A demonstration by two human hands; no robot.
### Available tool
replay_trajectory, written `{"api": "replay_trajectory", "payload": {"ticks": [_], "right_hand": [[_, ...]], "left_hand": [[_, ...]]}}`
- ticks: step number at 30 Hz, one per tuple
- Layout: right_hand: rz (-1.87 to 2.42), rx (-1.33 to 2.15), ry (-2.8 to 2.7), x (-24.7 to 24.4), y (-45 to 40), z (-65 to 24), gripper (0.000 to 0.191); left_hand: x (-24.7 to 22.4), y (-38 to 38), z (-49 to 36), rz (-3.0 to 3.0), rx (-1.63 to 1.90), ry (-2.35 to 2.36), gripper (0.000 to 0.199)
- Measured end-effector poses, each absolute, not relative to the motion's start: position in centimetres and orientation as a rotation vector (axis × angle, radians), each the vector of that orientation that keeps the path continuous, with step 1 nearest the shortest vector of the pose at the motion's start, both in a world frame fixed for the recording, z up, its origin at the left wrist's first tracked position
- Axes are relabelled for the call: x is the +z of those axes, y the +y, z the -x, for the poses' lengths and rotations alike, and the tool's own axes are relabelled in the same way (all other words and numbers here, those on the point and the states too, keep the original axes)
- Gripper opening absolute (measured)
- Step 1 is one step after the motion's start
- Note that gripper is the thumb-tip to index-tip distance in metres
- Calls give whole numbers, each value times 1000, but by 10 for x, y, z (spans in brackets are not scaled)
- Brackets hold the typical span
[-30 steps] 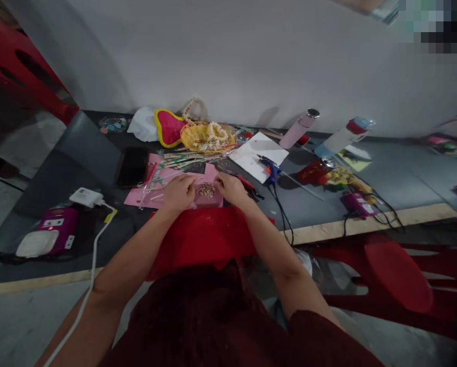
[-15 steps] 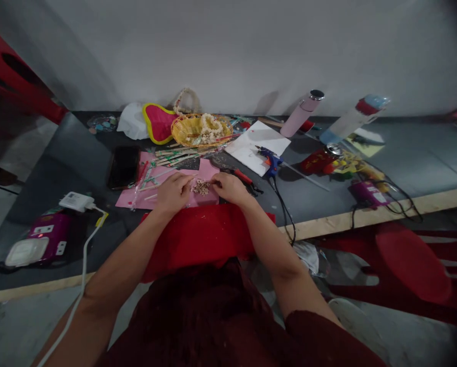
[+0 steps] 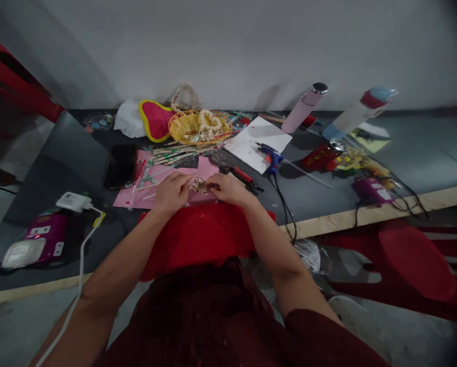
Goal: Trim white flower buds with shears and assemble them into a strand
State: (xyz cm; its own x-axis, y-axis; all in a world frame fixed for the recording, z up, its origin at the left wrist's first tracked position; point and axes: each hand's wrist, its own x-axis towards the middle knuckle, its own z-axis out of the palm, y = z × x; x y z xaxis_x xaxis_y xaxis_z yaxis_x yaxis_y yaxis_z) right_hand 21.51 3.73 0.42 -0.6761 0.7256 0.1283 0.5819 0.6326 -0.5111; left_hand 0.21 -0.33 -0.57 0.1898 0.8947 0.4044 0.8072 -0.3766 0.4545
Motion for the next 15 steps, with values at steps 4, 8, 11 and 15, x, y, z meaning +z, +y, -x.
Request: {"api": "replay_trajectory", "payload": {"ticks": [4,8,11,15], "right_hand": [[1024,684,-2566,7,36,-216,23],[994,739,-2608,8,35,-216,23],[1041,655,-2651,7,34,-214,22],[998,599,-2503,8,33,-211,17]], "left_hand": [[-5,-4,-2,-2312,932,1660,33],[-5,-3,-2,-2314,927,1668,32],[-6,-4,-3,-2297,916,1671,31],[-6,-5,-4,-2273,898,1672,31]]}}
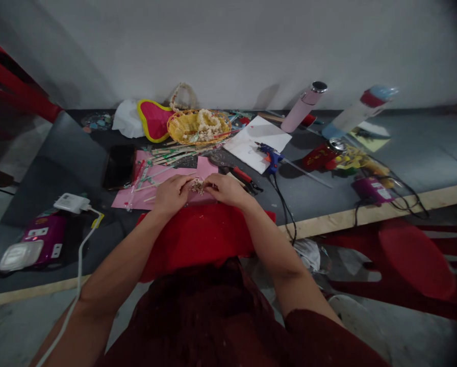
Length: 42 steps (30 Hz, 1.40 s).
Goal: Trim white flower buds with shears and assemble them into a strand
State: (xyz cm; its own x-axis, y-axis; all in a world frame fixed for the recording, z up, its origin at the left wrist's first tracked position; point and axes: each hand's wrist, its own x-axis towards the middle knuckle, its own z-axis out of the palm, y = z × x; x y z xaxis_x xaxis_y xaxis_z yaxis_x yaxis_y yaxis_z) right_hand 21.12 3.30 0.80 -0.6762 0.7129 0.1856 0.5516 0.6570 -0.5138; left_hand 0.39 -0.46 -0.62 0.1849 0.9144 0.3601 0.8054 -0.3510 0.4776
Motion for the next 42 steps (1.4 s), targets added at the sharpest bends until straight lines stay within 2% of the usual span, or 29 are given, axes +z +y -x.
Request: {"api": "replay_trajectory", "payload": {"ticks": [5,18,42], "right_hand": [[966,665,-2301,8,32,-205,14],[814,689,-2186,12,25,-197,13],[675,774,-2153,13,22,-198,9]], "left_hand": [[-4,-8,-7,-2281,927,1604,30],[7,-15,-13,-2241,1014,1571,27],[2,-14,-11,-2412,1009,1456,23]]}}
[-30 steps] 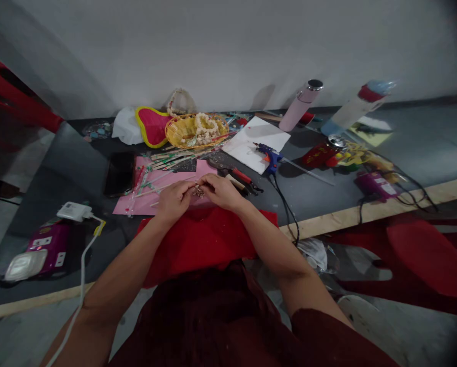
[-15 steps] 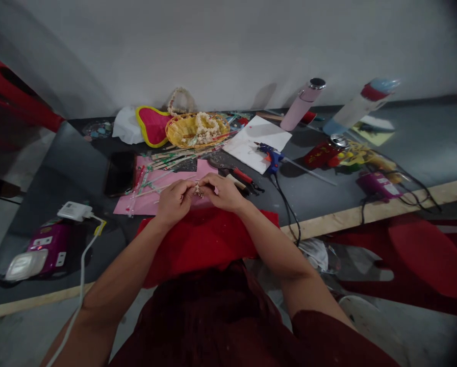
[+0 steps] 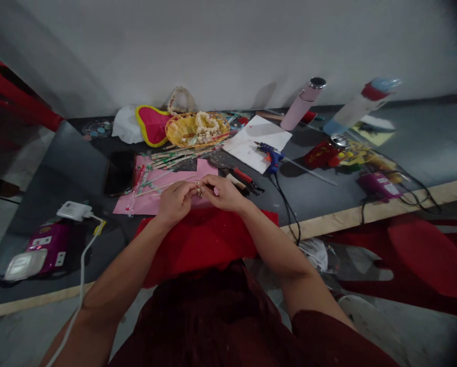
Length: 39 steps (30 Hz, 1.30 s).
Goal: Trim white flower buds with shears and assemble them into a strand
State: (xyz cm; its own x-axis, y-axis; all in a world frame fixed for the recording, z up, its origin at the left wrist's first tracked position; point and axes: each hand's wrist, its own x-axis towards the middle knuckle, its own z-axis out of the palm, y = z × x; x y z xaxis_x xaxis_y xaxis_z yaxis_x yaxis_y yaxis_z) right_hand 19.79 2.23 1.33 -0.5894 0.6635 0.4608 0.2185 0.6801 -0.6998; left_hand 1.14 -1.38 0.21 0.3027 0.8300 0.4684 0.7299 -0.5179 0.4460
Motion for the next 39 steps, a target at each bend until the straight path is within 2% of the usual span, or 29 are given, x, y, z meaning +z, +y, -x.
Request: {"api": "replay_trajectory", "payload": {"ticks": [17,39], "right_hand": [[681,630,-2122,7,24,-195,9],[747,675,-2117,4,24,-195,11]], "left_hand": [[10,-16,-13,-2198,1073,1523,24],[7,-19,-14,-2059,1148,1549,20]]}}
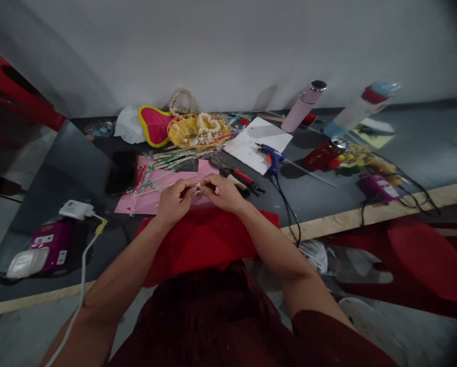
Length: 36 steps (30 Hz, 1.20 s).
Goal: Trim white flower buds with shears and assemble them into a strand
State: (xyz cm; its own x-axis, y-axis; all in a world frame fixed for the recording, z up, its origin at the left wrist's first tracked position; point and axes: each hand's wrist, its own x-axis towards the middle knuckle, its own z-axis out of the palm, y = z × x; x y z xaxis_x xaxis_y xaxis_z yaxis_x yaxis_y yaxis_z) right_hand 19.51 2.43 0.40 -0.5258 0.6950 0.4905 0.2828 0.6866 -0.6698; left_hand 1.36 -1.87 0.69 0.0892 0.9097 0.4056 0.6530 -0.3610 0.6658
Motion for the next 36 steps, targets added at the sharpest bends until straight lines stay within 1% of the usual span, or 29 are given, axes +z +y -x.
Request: {"api": "replay_trajectory", "payload": {"ticks": [7,14,36], "right_hand": [[739,673,-2125,5,25,-195,14],[749,724,-2102,8,23,-193,14],[732,738,-2112,8,23,-195,14]], "left_hand": [[8,-19,-14,-2061,1141,1553,21],[7,-19,-14,-2056,1167,1532,21],[10,-21,-14,-2079,1145,1535,23]]}}
